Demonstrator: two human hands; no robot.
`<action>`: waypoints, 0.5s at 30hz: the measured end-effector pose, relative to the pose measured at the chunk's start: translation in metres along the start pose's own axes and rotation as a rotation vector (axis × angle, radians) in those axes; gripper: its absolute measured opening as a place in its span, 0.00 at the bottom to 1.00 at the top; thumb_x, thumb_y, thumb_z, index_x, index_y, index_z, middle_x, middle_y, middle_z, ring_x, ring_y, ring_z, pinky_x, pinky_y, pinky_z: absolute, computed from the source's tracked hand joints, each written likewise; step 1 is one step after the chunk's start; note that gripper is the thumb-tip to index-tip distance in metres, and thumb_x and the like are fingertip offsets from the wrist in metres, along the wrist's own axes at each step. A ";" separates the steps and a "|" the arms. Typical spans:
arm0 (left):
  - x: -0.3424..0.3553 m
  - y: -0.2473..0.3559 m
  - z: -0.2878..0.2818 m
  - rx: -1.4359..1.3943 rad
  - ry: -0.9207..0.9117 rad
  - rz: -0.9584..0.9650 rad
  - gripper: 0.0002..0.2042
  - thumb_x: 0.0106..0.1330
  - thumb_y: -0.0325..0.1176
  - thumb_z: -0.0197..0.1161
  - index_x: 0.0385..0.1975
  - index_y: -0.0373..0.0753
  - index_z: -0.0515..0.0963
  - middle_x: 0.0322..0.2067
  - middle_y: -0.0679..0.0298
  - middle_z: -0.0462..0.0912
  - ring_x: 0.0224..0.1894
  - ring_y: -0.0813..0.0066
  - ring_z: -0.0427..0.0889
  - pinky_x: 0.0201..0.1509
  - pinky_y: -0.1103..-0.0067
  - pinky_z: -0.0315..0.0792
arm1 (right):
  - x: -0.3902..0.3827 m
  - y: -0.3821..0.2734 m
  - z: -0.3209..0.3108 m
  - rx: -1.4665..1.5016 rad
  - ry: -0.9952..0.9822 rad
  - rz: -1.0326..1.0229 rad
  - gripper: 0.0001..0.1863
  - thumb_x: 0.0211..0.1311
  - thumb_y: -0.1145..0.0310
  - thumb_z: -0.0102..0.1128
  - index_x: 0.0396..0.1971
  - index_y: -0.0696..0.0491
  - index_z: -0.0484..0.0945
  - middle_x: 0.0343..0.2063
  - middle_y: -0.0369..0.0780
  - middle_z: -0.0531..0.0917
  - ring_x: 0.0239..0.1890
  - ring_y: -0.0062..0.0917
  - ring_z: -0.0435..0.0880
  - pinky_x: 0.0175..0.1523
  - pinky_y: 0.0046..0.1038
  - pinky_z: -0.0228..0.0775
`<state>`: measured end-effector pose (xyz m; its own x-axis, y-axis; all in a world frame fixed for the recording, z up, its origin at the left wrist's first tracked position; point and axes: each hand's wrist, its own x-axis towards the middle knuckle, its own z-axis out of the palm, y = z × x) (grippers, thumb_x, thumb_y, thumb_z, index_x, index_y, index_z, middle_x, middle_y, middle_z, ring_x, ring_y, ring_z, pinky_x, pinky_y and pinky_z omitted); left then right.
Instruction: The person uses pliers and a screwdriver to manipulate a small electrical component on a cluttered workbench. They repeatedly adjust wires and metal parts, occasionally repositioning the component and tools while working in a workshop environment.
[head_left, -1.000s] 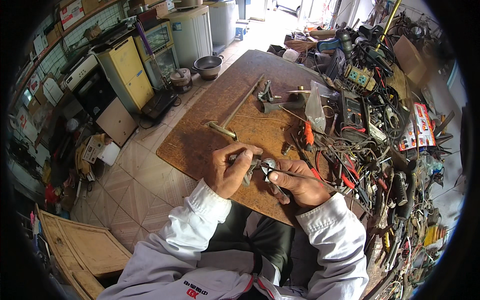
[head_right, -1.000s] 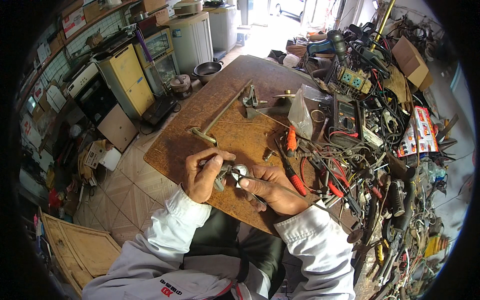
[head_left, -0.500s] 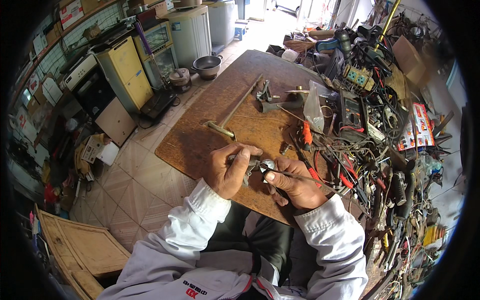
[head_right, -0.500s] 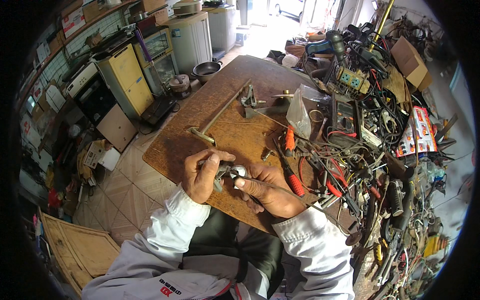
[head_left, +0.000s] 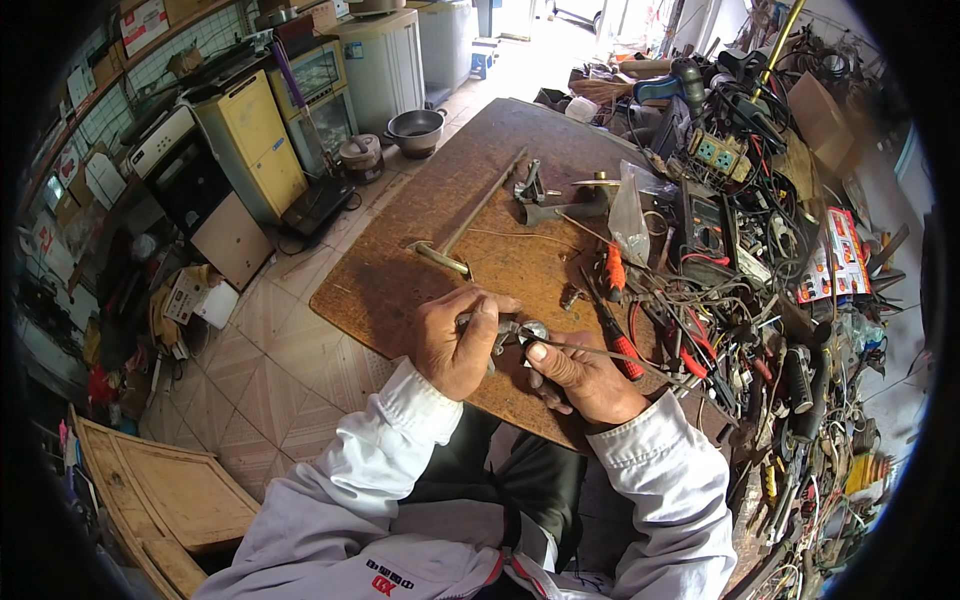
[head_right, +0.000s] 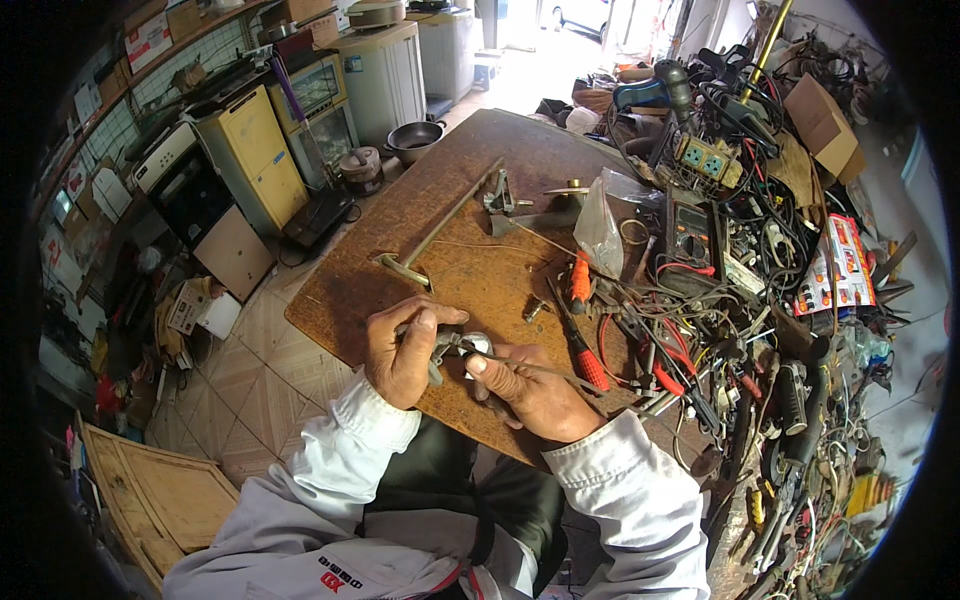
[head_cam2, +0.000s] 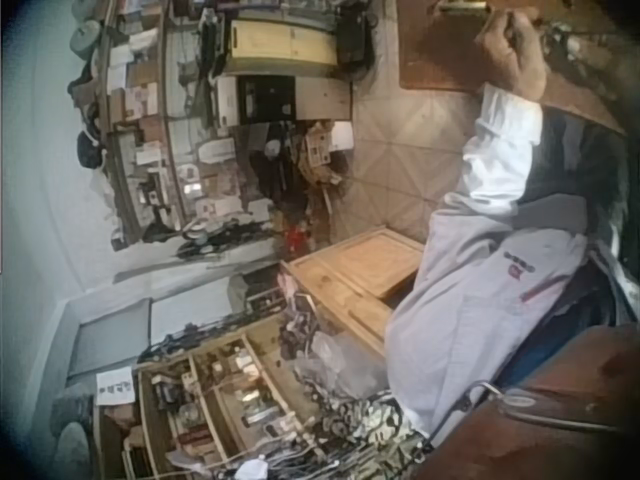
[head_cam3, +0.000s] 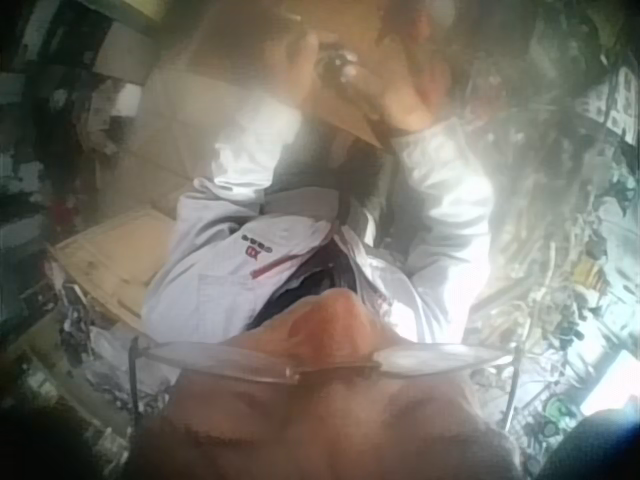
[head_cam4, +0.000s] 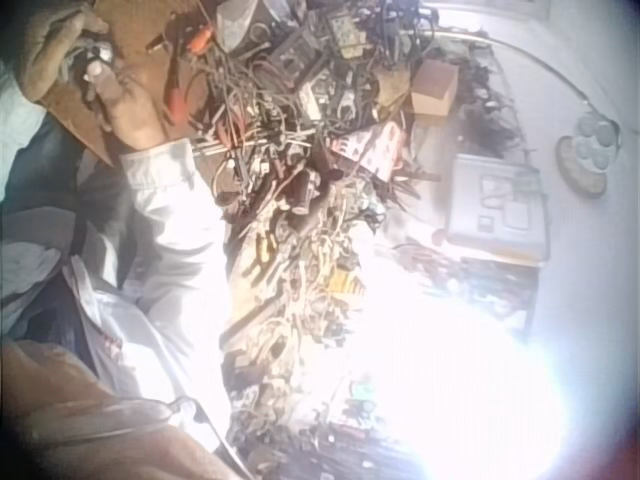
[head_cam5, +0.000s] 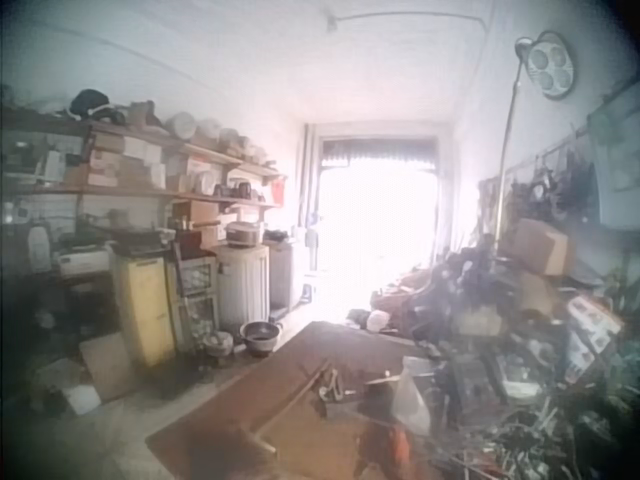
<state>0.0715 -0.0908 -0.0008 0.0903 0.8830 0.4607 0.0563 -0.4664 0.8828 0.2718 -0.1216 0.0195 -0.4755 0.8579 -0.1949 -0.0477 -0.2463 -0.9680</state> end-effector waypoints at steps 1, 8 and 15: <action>-0.001 -0.001 0.000 -0.013 -0.002 0.000 0.21 0.75 0.44 0.54 0.36 0.28 0.84 0.35 0.56 0.87 0.37 0.72 0.85 0.43 0.75 0.77 | 0.000 0.001 0.000 -0.005 -0.001 0.017 0.26 0.72 0.45 0.61 0.34 0.58 0.77 0.24 0.33 0.75 0.17 0.15 0.68 0.21 0.20 0.57; -0.001 -0.003 -0.005 -0.097 -0.055 -0.055 0.21 0.75 0.43 0.53 0.36 0.28 0.84 0.34 0.56 0.87 0.36 0.73 0.85 0.43 0.76 0.77 | 0.001 -0.004 -0.002 -0.004 -0.075 0.053 0.26 0.72 0.45 0.60 0.33 0.56 0.77 0.22 0.32 0.74 0.18 0.14 0.67 0.23 0.20 0.56; -0.003 -0.003 -0.001 -0.082 0.034 -0.012 0.22 0.76 0.45 0.54 0.36 0.28 0.84 0.34 0.57 0.87 0.36 0.73 0.85 0.43 0.76 0.78 | 0.004 -0.006 0.008 0.059 -0.051 0.037 0.25 0.72 0.45 0.60 0.31 0.56 0.76 0.21 0.33 0.73 0.17 0.15 0.66 0.21 0.21 0.54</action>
<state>0.0699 -0.0922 -0.0045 0.0560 0.8905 0.4516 -0.0249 -0.4509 0.8922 0.2631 -0.1210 0.0255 -0.5220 0.8240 -0.2201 -0.0805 -0.3045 -0.9491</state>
